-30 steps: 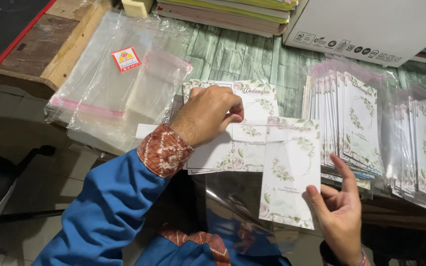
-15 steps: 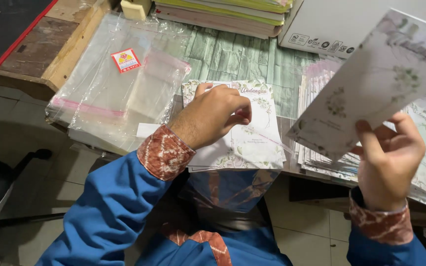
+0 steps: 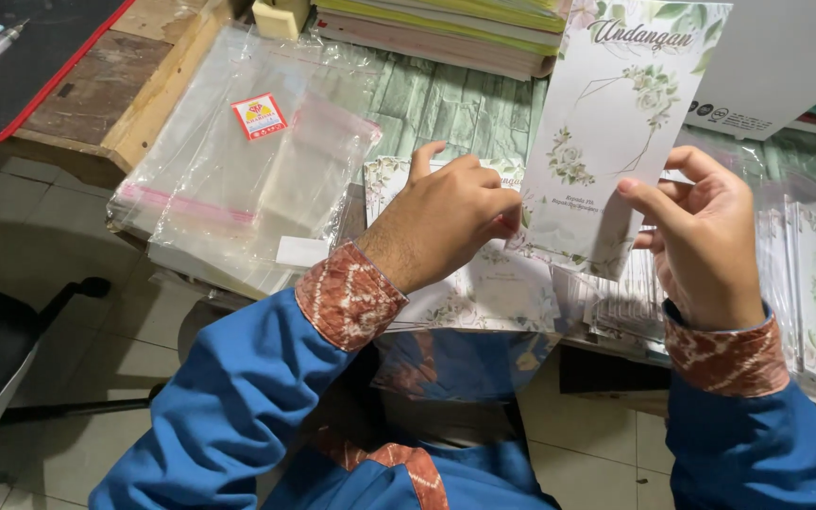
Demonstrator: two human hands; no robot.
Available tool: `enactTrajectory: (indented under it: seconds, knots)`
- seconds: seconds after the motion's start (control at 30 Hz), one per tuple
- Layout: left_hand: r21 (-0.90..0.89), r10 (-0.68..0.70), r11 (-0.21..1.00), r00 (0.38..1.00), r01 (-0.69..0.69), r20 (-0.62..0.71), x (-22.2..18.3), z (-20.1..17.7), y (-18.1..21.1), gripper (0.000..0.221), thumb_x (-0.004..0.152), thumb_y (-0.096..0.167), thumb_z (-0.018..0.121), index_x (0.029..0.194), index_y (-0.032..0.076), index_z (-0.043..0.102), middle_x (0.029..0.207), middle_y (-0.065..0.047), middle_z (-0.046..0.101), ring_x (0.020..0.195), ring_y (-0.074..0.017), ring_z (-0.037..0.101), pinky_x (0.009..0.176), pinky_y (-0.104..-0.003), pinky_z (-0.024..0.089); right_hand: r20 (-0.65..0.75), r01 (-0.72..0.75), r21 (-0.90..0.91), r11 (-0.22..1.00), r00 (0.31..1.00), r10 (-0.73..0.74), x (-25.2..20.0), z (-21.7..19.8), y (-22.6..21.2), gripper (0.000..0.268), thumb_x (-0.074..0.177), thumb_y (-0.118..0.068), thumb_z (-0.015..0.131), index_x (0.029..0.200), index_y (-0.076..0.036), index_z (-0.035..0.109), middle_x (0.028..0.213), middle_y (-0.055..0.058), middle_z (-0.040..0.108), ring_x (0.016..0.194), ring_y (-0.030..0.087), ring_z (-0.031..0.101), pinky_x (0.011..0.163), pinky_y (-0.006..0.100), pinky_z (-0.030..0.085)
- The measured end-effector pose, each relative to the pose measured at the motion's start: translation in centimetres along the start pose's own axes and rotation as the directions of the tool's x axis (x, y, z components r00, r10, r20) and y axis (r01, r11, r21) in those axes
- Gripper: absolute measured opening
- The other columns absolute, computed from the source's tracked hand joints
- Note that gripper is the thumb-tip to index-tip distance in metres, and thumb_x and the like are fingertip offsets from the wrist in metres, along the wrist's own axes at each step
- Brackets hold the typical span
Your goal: The person folds paper invitations and inserts them into clear plastic sleeves by hand.
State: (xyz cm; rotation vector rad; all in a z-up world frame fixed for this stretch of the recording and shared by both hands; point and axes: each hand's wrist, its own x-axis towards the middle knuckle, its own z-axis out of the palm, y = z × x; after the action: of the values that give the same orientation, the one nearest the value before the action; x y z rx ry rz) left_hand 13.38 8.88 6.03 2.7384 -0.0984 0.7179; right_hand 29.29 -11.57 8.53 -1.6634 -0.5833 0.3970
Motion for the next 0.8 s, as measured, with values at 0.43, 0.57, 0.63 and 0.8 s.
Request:
enactTrajectory:
  seconds: [0.43,0.57,0.63,0.8]
  knots:
    - [-0.016,0.044,0.999,0.997,-0.045,-0.063,0.3,-0.2,0.7,0.010,0.089,0.014,0.075,0.086,0.019,0.067,0.085,0.004,0.066,0.091,-0.0234,0.061,0.106,-0.072,0.031,0.231,-0.105,0.177,0.979,0.971,0.063,1.0,0.4,0.5,0.017,0.094,-0.011,0.072,0.096,-0.014,0.056,0.106,0.005,0.073,0.077,0.009,0.071,0.046,0.017,0.058]
    - [0.022,0.053,0.998,0.994,-0.051,-0.099,0.5,-0.1,0.8,0.012,0.085,0.011,0.074,0.087,0.020,0.067,0.087,0.004,0.067,0.093,-0.0248,0.061,0.103,-0.071,0.032,0.239,-0.157,0.165,0.974,0.964,0.114,1.1,0.7,0.8,0.016,0.091,-0.011,0.074,0.095,-0.013,0.058,0.102,0.004,0.073,0.072,0.010,0.067,0.047,0.022,0.057]
    - [0.013,0.059,0.998,0.991,-0.058,-0.120,0.5,-0.2,0.9,0.010,0.090,0.015,0.074,0.089,0.019,0.065,0.087,0.004,0.067,0.091,-0.0254,0.058,0.101,-0.065,0.035,0.258,-0.168,0.189,0.967,0.959,0.116,1.3,0.4,1.0,0.017,0.089,-0.012,0.074,0.103,-0.012,0.063,0.099,0.004,0.075,0.068,0.011,0.069,0.043,0.022,0.056]
    - [0.023,0.061,0.998,0.984,-0.058,-0.165,0.8,0.2,0.8,0.010,0.092,0.021,0.075,0.088,0.020,0.067,0.086,0.005,0.068,0.090,-0.0245,0.059,0.098,-0.060,0.037,0.385,-0.262,0.241,0.935,0.910,0.156,1.4,0.4,1.3,0.019,0.092,-0.009,0.069,0.111,-0.005,0.066,0.101,0.007,0.075,0.073,0.013,0.070,0.050,0.030,0.061]
